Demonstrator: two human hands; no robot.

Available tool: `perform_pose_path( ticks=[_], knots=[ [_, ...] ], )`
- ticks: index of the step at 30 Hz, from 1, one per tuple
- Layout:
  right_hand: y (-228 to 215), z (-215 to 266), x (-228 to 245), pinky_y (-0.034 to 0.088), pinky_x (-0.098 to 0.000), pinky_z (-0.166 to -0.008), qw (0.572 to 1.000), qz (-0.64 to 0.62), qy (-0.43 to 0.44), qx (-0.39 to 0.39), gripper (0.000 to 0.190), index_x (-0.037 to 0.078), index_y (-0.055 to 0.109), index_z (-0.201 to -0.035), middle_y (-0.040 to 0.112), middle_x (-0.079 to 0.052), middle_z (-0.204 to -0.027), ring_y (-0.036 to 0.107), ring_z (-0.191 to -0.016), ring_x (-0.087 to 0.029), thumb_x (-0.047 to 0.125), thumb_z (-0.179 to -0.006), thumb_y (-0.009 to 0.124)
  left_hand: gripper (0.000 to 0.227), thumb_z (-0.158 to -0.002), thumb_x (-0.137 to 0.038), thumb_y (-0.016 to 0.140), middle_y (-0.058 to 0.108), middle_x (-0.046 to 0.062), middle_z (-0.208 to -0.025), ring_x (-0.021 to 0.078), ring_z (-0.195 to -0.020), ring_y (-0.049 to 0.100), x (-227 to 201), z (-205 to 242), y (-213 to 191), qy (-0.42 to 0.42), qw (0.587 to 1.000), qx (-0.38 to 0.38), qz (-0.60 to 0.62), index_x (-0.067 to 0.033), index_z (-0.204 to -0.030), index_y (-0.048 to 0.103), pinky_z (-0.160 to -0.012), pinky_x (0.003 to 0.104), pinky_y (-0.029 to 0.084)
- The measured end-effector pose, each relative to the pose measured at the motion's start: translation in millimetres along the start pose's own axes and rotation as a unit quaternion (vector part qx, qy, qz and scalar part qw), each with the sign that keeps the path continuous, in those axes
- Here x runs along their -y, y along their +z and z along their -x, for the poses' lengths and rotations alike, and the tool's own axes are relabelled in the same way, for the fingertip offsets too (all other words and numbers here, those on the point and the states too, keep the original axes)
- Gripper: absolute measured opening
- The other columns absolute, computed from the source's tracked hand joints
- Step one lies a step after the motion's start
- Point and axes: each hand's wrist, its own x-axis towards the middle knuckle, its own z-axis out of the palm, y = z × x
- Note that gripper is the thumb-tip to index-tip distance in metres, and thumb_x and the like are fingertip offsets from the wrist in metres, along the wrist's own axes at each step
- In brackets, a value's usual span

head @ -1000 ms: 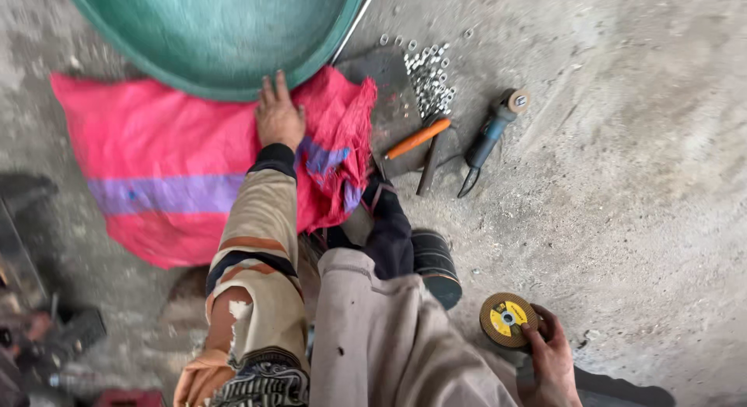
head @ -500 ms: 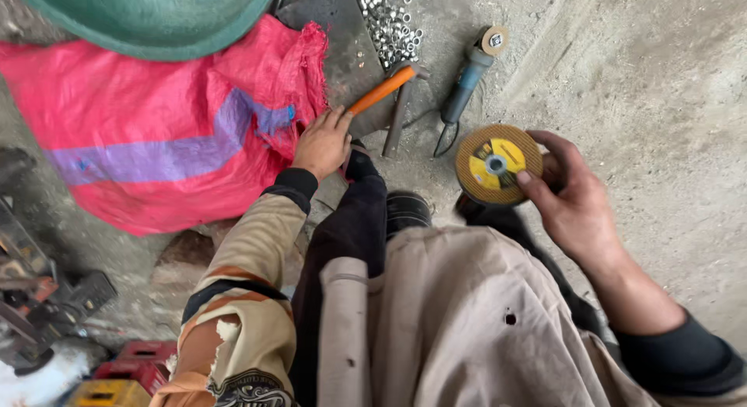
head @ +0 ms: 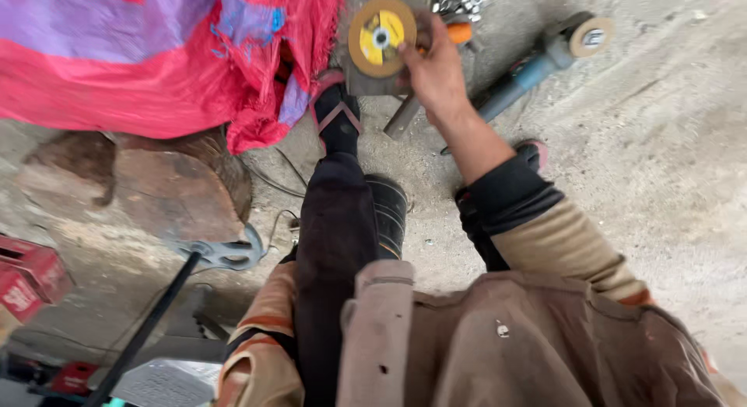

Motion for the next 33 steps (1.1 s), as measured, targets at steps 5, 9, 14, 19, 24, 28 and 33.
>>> perform_pose_path(
  ticks=[5,9,14,19,24,28,33],
  knots=[
    [5,-37,-22,0.061,-0.0284,-0.063,0.998,0.060,-0.004,0.018,0.023,-0.005,0.063,-0.121,0.074,-0.008,-0.099,0.075,-0.078,-0.012,0.012,-0.106,0.066,0.029,-0.105,-0.024,0.052,0.072,0.023,-0.106,0.0422,-0.096,0.069,29,11,7,-0.102,0.992,-0.036,0.060,-0.0054,-0.118,0.070,-0.086,0.051,0.055],
    [-12,14,-10,0.062,-0.0334,-0.084,0.843,0.406,-0.342,-0.088,0.036,0.000,0.045,-0.134,0.059,-0.018,-0.122,0.066,-0.104,-0.026,0.010,-0.112,0.071,0.027,-0.106,-0.023,0.053,0.072,0.023,-0.105,0.0406,-0.095,0.069,14,-32,-17,-0.088,0.990,-0.058,0.091,-0.0044,-0.117,0.070,-0.085,0.049,0.055],
    [-25,77,0,0.062,-0.0307,-0.089,0.934,0.298,-0.189,-0.051,0.038,-0.001,0.050,-0.145,0.063,-0.015,-0.130,0.072,-0.106,-0.021,0.006,-0.111,0.066,0.025,-0.106,-0.022,0.055,0.072,0.022,-0.104,0.0387,-0.094,0.070,-50,-73,4,-0.033,0.989,-0.055,0.132,-0.0032,-0.115,0.069,-0.083,0.047,0.055],
    [-6,42,29,0.058,-0.0310,-0.085,0.928,0.261,-0.266,-0.023,0.023,0.003,0.059,-0.134,0.066,-0.012,-0.121,0.073,-0.104,-0.021,0.010,-0.113,0.064,0.023,-0.107,-0.021,0.057,0.072,0.021,-0.102,0.0367,-0.093,0.070,-87,11,-95,-0.002,0.973,-0.153,0.174,-0.0020,-0.113,0.069,-0.082,0.045,0.055],
    [39,44,69,0.054,-0.0326,-0.089,0.865,0.291,-0.402,0.069,0.017,0.002,0.064,-0.129,0.066,-0.014,-0.114,0.070,-0.104,-0.024,0.012,-0.116,0.059,0.031,-0.110,-0.024,0.061,0.072,0.015,-0.124,0.0291,-0.112,0.075,-166,94,-196,0.337,0.846,-0.261,0.318,-0.0049,-0.134,0.063,-0.095,0.038,0.059],
    [54,101,82,0.055,-0.0311,-0.091,0.838,0.305,-0.443,0.097,0.021,-0.001,0.064,-0.127,0.067,-0.015,-0.113,0.069,-0.104,-0.023,0.017,-0.124,0.055,0.044,-0.113,-0.031,0.062,0.066,0.015,-0.139,0.0312,-0.126,0.069,-188,109,-187,0.528,0.758,-0.270,0.271,-0.0098,-0.149,0.050,-0.109,0.039,0.057],
    [59,150,80,0.060,-0.0325,-0.093,0.879,0.215,-0.406,0.130,0.031,-0.003,0.062,-0.131,0.070,-0.011,-0.122,0.071,-0.111,-0.020,0.026,-0.125,0.050,0.044,-0.113,-0.028,0.060,0.068,0.012,-0.138,0.0271,-0.127,0.070,-143,134,-157,0.526,0.718,-0.317,0.327,-0.0120,-0.152,0.049,-0.108,0.038,0.058]
  ],
)
